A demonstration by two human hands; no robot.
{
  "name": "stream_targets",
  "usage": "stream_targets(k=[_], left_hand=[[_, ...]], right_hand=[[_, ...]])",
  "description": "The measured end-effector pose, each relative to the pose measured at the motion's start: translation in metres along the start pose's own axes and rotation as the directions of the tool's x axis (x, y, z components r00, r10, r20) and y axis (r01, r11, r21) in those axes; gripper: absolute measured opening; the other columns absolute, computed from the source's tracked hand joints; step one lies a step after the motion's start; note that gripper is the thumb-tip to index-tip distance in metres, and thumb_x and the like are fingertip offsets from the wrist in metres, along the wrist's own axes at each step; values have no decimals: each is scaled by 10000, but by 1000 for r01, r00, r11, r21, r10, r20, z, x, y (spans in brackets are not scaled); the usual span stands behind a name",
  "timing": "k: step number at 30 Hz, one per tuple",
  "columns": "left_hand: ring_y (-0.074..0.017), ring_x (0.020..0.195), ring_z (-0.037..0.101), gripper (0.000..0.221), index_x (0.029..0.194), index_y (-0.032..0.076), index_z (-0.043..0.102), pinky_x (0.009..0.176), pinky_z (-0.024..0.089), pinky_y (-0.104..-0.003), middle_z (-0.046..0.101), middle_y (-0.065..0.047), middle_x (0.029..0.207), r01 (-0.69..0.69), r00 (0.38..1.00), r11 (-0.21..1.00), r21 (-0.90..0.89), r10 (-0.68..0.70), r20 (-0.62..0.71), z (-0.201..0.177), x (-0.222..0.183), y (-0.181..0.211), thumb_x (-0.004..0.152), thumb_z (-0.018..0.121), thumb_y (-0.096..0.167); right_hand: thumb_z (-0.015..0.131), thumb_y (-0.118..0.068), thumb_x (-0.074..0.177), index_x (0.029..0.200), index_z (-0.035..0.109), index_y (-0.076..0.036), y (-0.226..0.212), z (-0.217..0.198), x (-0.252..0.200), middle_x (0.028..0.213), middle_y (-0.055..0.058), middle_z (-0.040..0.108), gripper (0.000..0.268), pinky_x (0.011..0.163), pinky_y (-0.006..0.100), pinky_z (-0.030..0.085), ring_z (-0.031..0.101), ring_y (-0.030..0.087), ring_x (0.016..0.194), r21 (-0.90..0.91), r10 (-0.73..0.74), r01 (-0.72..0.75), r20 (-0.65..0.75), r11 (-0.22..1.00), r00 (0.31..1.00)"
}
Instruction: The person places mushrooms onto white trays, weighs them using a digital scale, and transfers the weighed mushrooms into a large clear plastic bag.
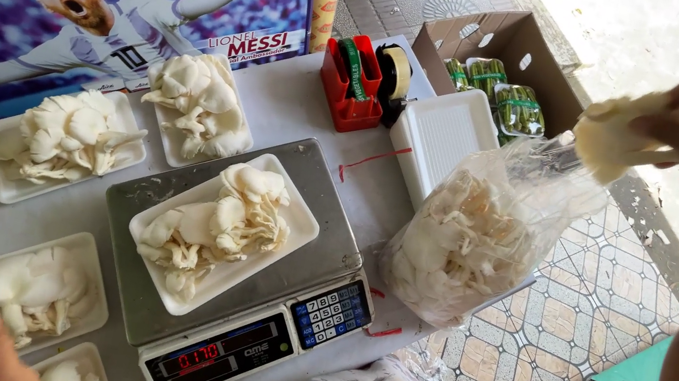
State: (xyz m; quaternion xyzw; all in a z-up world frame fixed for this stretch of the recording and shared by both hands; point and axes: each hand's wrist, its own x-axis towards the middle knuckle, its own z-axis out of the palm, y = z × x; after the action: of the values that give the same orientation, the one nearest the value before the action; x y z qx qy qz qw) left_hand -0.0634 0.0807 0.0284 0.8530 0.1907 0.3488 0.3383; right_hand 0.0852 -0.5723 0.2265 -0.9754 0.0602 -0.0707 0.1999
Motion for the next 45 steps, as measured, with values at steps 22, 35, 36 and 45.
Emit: stream_targets(k=[22,35,36,45], left_hand=[[-192,958,709,276,1185,56,705,778,643,-284,642,-75,1084,-172,946,735,-656,309,99,50,68,136,925,789,91],[-126,813,592,288,1161,33,713,658,609,-247,631,-108,948,75,990,791,-607,15,142,88,56,52,921,816,155],[-129,789,576,284,1156,29,717,638,611,-261,628,-121,936,107,989,800,-590,-23,149,90,54,46,922,813,158],[-116,673,560,289,1090,31,750,556,582,-257,652,-118,861,244,969,836,-492,-192,154,94,27,3,890,845,217]], right_hand=[[897,-178,760,1355,540,-7,-353,200,-11,1058,48,571,715,764,233,566,525,114,907,889,-820,155,315,431,477],[660,62,807,1374,604,-42,-349,277,26,1128,241,704,579,833,445,610,712,392,947,616,-808,537,330,576,488],[657,101,810,1321,626,-15,-347,290,25,1107,252,699,525,816,448,621,717,407,950,553,-839,631,330,543,433],[653,112,829,1214,664,-18,-363,294,20,1076,226,689,407,790,457,607,713,394,922,475,-888,751,280,459,366]])
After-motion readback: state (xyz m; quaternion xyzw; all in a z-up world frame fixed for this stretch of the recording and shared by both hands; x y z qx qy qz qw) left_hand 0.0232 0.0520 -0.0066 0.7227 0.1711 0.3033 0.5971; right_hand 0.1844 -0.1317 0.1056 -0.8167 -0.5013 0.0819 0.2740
